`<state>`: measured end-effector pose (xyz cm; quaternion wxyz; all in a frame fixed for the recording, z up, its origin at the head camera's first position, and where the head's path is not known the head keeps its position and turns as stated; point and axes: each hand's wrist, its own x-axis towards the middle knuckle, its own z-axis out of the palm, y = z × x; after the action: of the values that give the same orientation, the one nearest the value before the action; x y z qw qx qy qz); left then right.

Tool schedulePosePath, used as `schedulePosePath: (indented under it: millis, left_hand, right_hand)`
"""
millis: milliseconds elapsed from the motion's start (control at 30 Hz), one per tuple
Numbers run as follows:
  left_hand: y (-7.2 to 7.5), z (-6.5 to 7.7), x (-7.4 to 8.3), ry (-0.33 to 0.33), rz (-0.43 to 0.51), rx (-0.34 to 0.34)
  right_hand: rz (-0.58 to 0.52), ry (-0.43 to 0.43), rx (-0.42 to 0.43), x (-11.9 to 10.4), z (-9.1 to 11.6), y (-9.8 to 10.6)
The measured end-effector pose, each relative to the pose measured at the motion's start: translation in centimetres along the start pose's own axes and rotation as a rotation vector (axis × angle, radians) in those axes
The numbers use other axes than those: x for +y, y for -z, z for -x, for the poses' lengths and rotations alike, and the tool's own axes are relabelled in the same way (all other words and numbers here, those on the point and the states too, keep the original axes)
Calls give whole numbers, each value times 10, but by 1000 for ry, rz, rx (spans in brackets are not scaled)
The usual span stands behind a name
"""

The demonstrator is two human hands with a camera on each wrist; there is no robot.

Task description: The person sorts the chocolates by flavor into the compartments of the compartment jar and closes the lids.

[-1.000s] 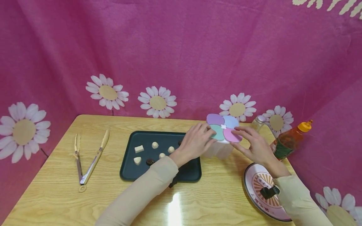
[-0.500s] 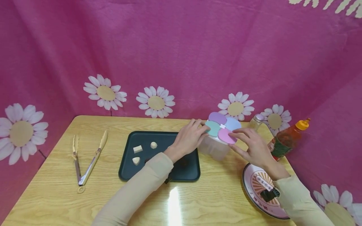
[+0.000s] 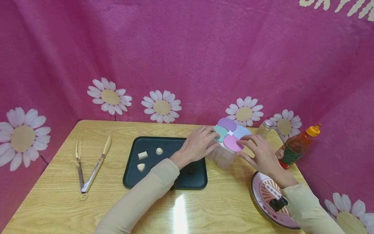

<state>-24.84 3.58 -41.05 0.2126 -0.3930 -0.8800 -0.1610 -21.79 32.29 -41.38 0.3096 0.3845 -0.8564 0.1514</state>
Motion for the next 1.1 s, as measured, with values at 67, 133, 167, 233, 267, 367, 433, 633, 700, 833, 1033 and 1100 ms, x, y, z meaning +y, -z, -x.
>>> schedulePosePath:
  millis: [67, 133, 167, 233, 267, 367, 433, 633, 700, 833, 1033, 1100]
  left_hand:
    - [-1, 0, 3, -37, 19, 0]
    - [-3, 0, 6, -66, 32, 10]
    - [-4, -1, 8, -77, 39, 20]
    - [-6, -3, 10, -97, 46, 40]
    - [-7, -4, 11, -106, 47, 50]
    - [-9, -7, 14, -127, 57, 70]
    - [-10, -9, 15, -134, 62, 73]
    - [-13, -14, 18, -111, 52, 81]
    - [-13, -15, 19, -101, 39, 85]
    - [-12, -17, 20, -91, -12, 61]
    - [-10, -18, 22, -88, -46, 35]
    - [-10, -18, 22, -83, -49, 35]
  right_hand:
    - [13, 6, -8, 3, 1, -1]
    - [19, 14, -16, 6, 1, -1]
    - [23, 17, -21, 7, 1, 0]
    - [38, 29, -33, 9, 0, 1]
    - [47, 38, -39, 10, 0, 1]
    - [77, 67, -43, 10, -2, 1]
    - [89, 81, -32, 9, -3, -1]
    - [94, 68, -38, 8, -4, -1]
    - [89, 75, -31, 9, -5, -2]
    - [82, 94, -15, 9, -5, -2]
    - [82, 93, -19, 11, -4, -2]
    - [85, 87, -24, 11, -4, -3]
